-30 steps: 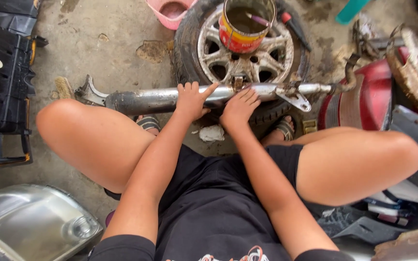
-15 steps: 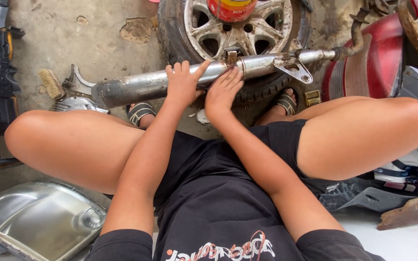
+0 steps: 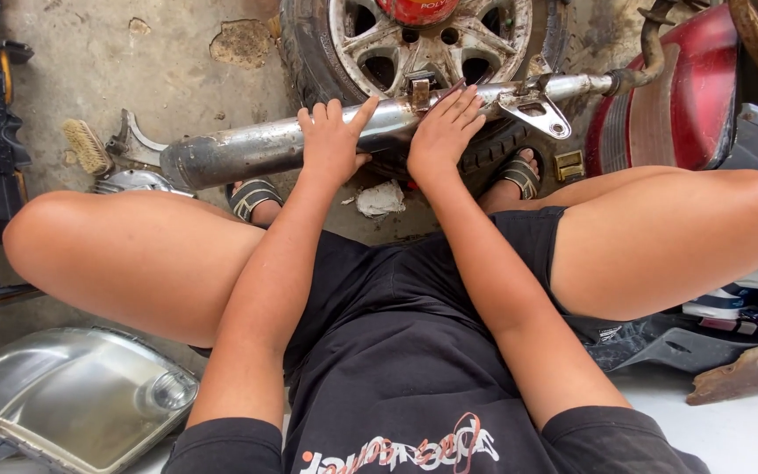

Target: The person cleans and sands a motorcycle exhaust pipe using a piece of sandpaper and a liquid from a container, repeatedly scrubbing the metal surface by hand.

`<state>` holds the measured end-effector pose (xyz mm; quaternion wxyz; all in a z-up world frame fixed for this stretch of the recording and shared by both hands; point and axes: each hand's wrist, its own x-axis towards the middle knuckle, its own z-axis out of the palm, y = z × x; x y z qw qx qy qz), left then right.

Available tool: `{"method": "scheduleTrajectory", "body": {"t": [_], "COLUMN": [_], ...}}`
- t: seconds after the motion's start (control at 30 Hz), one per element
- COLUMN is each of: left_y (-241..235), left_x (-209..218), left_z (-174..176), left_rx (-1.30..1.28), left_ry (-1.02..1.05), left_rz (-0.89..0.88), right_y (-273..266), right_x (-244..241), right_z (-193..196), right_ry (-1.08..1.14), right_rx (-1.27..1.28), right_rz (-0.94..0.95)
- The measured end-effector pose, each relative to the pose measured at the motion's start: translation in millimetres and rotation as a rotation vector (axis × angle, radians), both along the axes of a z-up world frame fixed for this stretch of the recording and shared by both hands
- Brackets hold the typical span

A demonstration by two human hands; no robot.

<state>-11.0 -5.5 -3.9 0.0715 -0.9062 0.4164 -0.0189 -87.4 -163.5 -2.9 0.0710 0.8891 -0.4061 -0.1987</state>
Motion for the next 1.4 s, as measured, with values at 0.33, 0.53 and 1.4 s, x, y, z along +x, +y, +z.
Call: {"method": "scheduleTrajectory", "body": {"t": [0.33, 0.53, 1.4], "left_y": [0, -1, -4], "left_x": [-2, 0, 1], "left_z": [20, 8, 6], "left_rx": [-0.038, -0.027, 0.004], "left_ry": [0.164, 0.192, 0.167], "left_rz": [0.044, 0.037, 0.064], "right_y": [38, 61, 51], "right_x": [-17, -30, -28], "right_z": [13, 7, 11], "right_ry": [-0.317, -0.347, -0.216], "right_rx": [0.059, 0.023, 0.218], "right_rz": [0.117, 0.221, 0.193]}}
